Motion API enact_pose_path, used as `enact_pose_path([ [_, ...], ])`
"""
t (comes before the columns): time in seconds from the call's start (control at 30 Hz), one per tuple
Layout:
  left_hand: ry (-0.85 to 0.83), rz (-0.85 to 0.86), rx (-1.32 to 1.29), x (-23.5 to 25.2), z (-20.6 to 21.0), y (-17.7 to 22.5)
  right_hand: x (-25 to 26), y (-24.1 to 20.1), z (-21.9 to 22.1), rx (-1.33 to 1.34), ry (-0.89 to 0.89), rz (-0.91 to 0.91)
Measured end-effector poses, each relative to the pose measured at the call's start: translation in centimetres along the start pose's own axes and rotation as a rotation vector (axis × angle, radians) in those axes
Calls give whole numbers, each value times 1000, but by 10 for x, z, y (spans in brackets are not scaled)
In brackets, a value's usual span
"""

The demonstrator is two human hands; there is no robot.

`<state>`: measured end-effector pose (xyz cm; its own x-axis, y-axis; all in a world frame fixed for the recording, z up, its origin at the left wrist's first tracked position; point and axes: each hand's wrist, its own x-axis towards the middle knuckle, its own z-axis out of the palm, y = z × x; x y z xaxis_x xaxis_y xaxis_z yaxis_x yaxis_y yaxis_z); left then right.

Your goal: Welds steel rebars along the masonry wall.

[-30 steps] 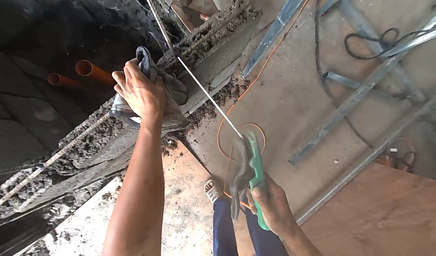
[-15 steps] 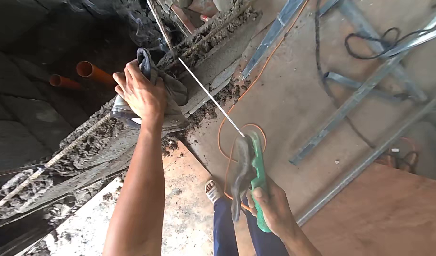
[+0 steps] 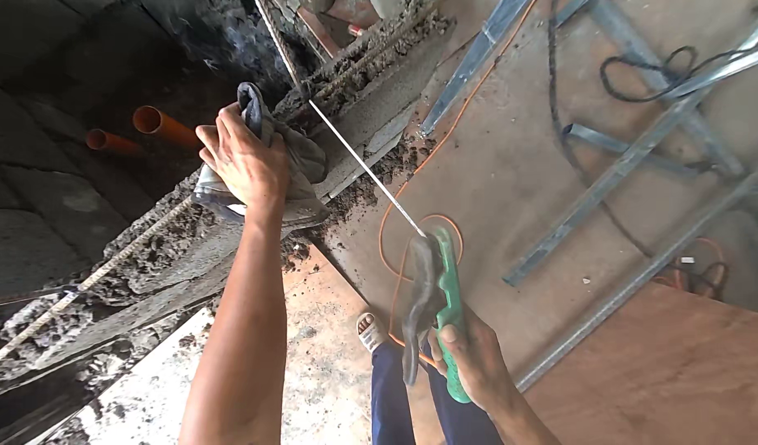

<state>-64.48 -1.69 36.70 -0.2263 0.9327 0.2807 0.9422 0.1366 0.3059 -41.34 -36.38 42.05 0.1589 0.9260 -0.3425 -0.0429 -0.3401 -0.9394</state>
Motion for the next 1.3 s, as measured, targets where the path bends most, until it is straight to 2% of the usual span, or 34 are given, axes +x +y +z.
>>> enact_pose_path([
  [1.3,-14,-14,10,-1,-1,1,-3,0,0,-13,-7,0],
])
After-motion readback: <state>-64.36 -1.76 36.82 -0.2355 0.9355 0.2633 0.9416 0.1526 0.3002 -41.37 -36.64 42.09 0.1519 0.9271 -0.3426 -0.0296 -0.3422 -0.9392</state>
